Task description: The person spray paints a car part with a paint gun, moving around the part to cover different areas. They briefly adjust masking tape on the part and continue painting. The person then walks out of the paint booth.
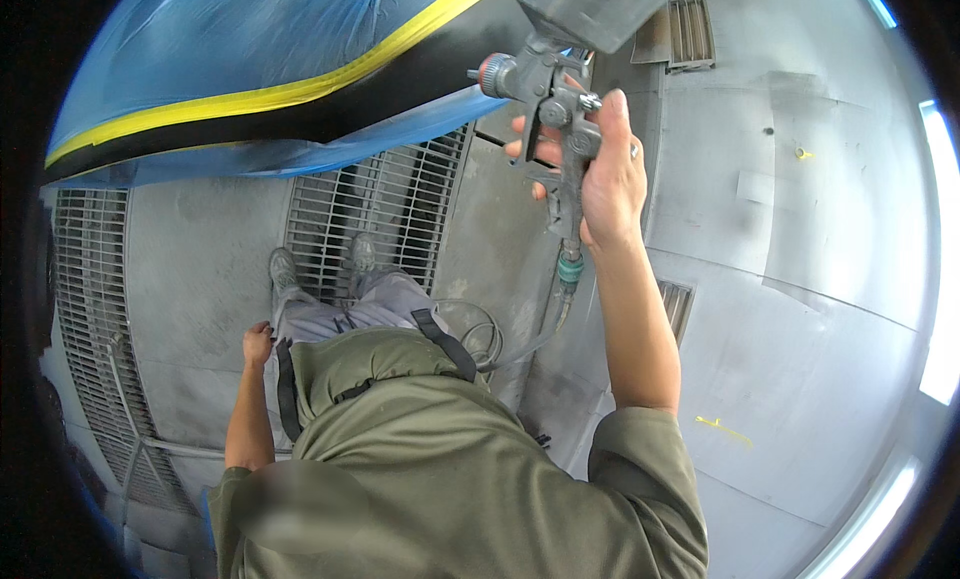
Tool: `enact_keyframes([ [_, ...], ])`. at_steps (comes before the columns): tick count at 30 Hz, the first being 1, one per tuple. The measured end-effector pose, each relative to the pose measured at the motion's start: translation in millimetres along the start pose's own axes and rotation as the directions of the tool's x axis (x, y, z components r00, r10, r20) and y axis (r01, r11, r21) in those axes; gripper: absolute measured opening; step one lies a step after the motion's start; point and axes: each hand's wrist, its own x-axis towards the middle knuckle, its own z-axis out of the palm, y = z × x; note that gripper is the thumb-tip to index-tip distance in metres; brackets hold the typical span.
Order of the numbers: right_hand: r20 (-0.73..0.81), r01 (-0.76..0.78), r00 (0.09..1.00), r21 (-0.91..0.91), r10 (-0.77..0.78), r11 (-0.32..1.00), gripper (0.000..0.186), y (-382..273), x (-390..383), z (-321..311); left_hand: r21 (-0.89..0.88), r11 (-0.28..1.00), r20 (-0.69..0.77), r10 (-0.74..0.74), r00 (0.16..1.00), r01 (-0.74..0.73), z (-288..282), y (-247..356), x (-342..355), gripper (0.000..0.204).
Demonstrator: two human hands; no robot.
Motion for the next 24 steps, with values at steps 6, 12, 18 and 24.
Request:
enact_keyframes([
  [6,-0.103,-0.046,0.994,0.016,0.048,0.999,0.076,18,16,-25,0.024,0.999,0.017,-0.03,0.999,0.029,-9,10,7,0.035],
  [12,-0.281,-0.133,0.952,-0.013,0.125,0.991,0.069,38,8,-54,0.085,0.995,0.007,-0.049,0.999,0.048,0,0,10,0.035],
  [18,-0.227,-0.096,0.97,-0.002,0.093,0.995,0.077,17,-9,-42,0.113,0.993,0.037,-0.026,0.999,0.021,1,-17,20,0.033],
  [24,-0.032,-0.022,0.999,-0.106,0.018,0.994,0.075,-16,1,-25,0.074,0.997,-0.025,-0.005,1.0,0.007,-2,-22,31,0.03],
])
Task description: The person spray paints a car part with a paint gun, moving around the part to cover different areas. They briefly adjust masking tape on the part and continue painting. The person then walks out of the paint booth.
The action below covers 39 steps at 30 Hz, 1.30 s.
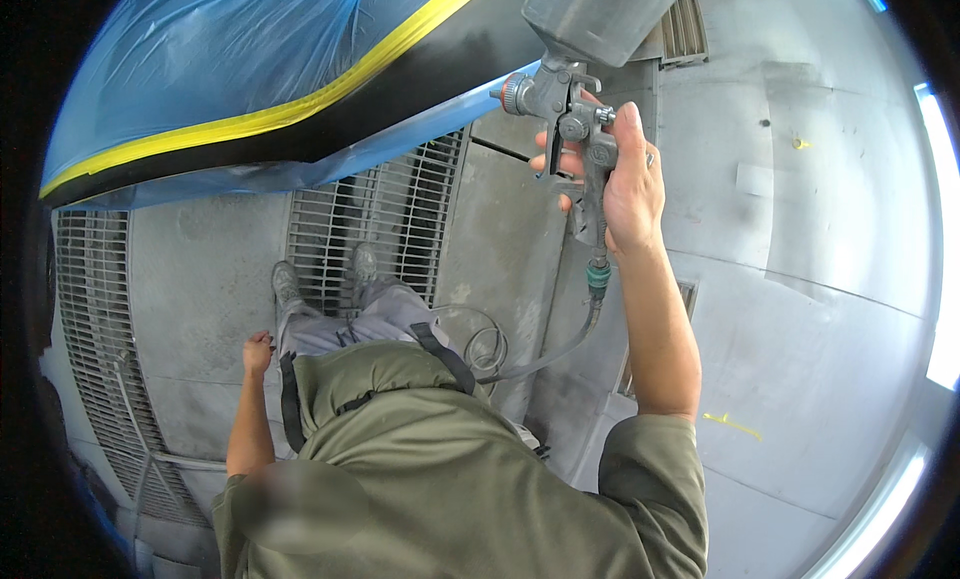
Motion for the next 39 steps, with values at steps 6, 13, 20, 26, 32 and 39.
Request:
enact_keyframes([
  [6,0.068,0.128,0.991,-0.194,-0.117,0.973,0.072,-18,16,-1,-0.028,1.0,-0.024,-0.012,1.0,0.011,-6,14,-17,0.029],
  [13,0.229,0.169,0.967,-0.229,-0.116,0.958,0.072,-28,37,-2,-0.01,0.997,-0.066,-0.072,0.995,0.071,9,31,-52,0.032],
  [20,0.356,0.171,0.932,-0.244,-0.076,0.955,0.071,-24,67,-8,0.061,0.997,-0.121,-0.028,0.992,0.036,51,60,-89,0.032],
  [26,0.3,0.171,0.949,-0.223,-0.099,0.96,0.071,-23,95,-36,0.107,0.993,-0.111,-0.037,0.993,0.049,72,71,-103,0.031],
  [32,0.226,0.228,0.959,-0.248,-0.172,0.942,0.071,-26,107,-57,0.101,0.995,-0.105,-0.018,0.994,0.029,78,83,-111,0.031],
  [39,0.275,0.267,0.942,-0.263,-0.193,0.927,0.074,-24,97,-46,0.133,0.989,-0.09,-0.052,0.995,0.064,73,97,-113,0.034],
])
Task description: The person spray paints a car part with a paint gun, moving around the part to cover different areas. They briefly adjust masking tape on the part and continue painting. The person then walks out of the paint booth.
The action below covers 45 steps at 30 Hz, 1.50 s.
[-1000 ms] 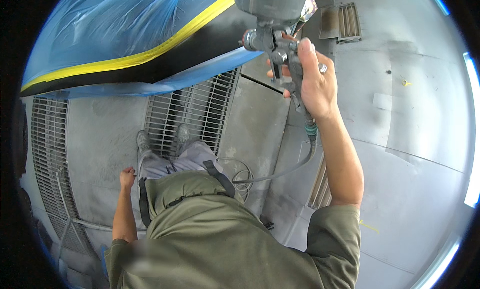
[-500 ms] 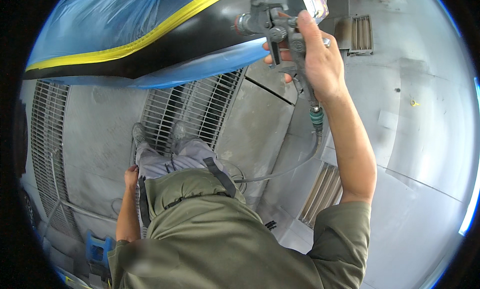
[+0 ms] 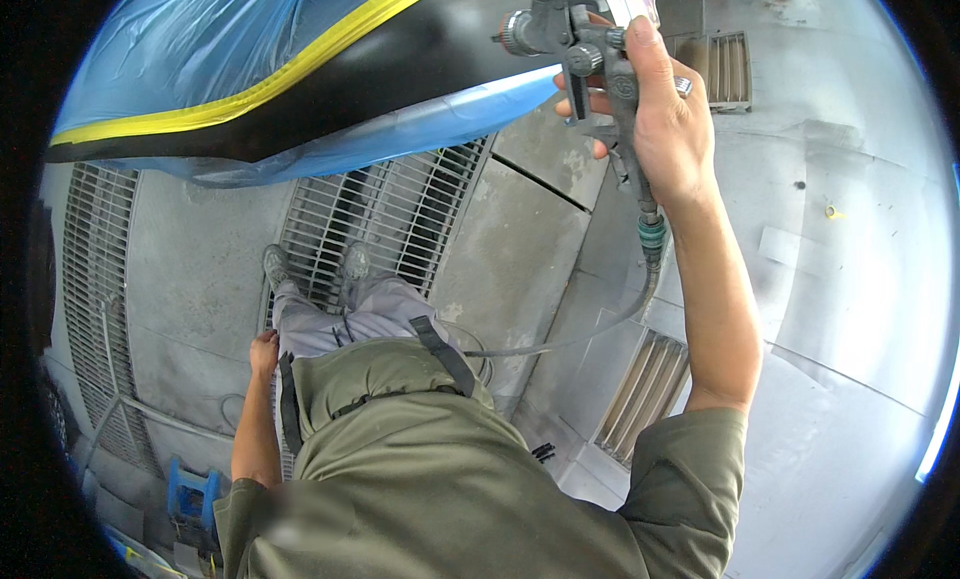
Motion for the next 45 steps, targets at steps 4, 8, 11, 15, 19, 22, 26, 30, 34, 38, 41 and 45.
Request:
enact_keyframes([
  [4,0.118,-0.009,0.993,0.046,0.003,0.999,0.078,-3,-13,14,-0.011,1.0,0.006,-0.026,1.0,0.026,1,0,0,0.034],
  [8,0.183,-0.025,0.983,0.102,0.006,0.994,0.077,4,-18,20,-0.011,1.0,0.011,-0.005,1.0,0.005,4,-3,2,0.034],
  [11,0.135,-0.075,0.989,0.144,0.056,0.987,0.076,12,-15,11,0.024,1.0,0.014,0.014,1.0,-0.014,6,-4,7,0.033],
  [15,0.008,-0.128,0.992,0.141,0.128,0.982,0.075,23,-15,-4,0.017,1.0,0.029,-0.007,1.0,0.007,7,-5,11,0.034],
  [19,0.002,-0.097,0.995,0.113,0.098,0.989,0.077,27,-22,-4,0.023,1.0,0.039,-0.004,0.999,0.003,5,-7,11,0.034],
  [22,0.058,-0.094,0.994,0.087,0.09,0.992,0.083,27,-29,9,0.047,0.999,0.034,0.018,0.999,-0.019,3,-7,12,0.035],
  [26,0.172,-0.09,0.983,0.115,0.07,0.989,0.086,28,-39,26,0.075,0.996,0.032,0.043,0.999,-0.045,0,-6,15,0.035],
  [30,0.139,-0.108,0.986,0.118,0.091,0.987,0.086,34,-41,22,0.081,0.996,0.027,0.037,0.999,-0.04,0,-6,17,0.034],
  [34,-0.008,-0.13,0.991,0.178,0.134,0.975,0.078,40,-42,4,0.071,0.996,0.032,0.046,0.998,-0.048,0,-7,20,0.033],
  [38,-0.102,-0.114,0.987,0.132,0.128,0.985,0.076,41,-49,0,0.076,0.995,0.037,0.055,0.998,-0.058,-2,-7,20,0.031],
  [41,-0.047,-0.116,0.991,0.119,0.123,0.986,0.079,39,-52,13,0.083,0.995,0.03,0.047,0.998,-0.05,-6,-7,17,0.031],
  [45,0.088,-0.124,0.99,0.136,0.113,0.983,0.086,33,-55,35,0.046,0.997,0.051,0.052,0.997,-0.054,-11,-8,15,0.033],
])
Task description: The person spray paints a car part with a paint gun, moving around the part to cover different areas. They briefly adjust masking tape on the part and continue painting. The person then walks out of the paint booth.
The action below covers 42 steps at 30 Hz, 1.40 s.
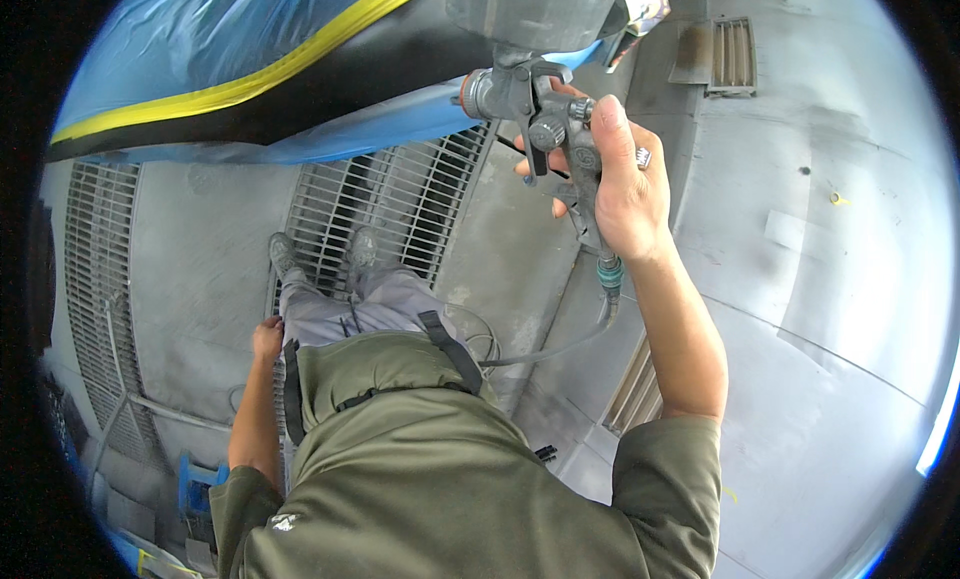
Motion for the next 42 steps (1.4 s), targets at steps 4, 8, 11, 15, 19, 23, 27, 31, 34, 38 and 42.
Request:
enact_keyframes([
  [4,-0.054,0.027,0.998,-0.012,-0.027,1.0,0.085,-6,0,6,0.015,0.999,-0.012,-0.049,0.999,0.049,-2,-2,-1,0.035],
  [8,-0.215,0.047,0.974,-0.13,-0.075,0.99,0.08,-12,-4,9,-0.004,0.996,0.001,-0.084,0.996,0.084,-7,-12,-1,0.035],
  [11,-0.173,0.066,0.982,-0.102,-0.083,0.993,0.08,-15,-13,25,0.01,0.994,0.04,-0.106,0.994,0.106,-17,-22,3,0.035],
  [15,0.049,0.038,0.998,0.047,-0.04,0.998,0.083,-18,-30,59,0.019,0.998,0.036,-0.066,0.997,0.066,-34,-30,8,0.035],
  [19,0.047,0.002,0.999,0.083,-0.005,0.997,0.083,-29,-29,70,-0.12,0.985,0.093,-0.112,0.989,0.123,-55,-36,21,0.033],
  [23,-0.226,0.012,0.974,-0.091,-0.032,0.996,0.08,-44,-18,59,-0.09,0.996,0.017,-0.016,1.0,0.017,-65,-53,39,0.032],
  [27,-0.349,0.026,0.934,-0.13,-0.07,0.991,0.075,-55,-15,57,-0.107,0.994,0.02,-0.008,1.0,0.01,-66,-76,50,0.032],
  [31,-0.27,0.026,0.961,-0.109,-0.055,0.994,0.072,-62,-28,82,-0.083,0.996,0.045,-0.018,0.999,0.022,-69,-93,55,0.033],
  [34,-0.117,0.011,0.993,-0.11,-0.024,0.994,0.08,-65,-41,109,-0.072,0.997,0.07,-0.033,0.997,0.038,-75,-99,57,0.033],
  [38,0.091,-0.013,0.996,-0.066,0.019,0.998,0.085,-67,-46,138,-0.027,0.999,0.057,-0.027,0.998,0.029,-84,-99,61,0.032],
  [42,0.117,-0.015,0.993,-0.057,0.022,0.998,0.088,-66,-37,143,-0.061,0.997,0.024,-0.043,0.999,0.044,-87,-97,65,0.031],
])
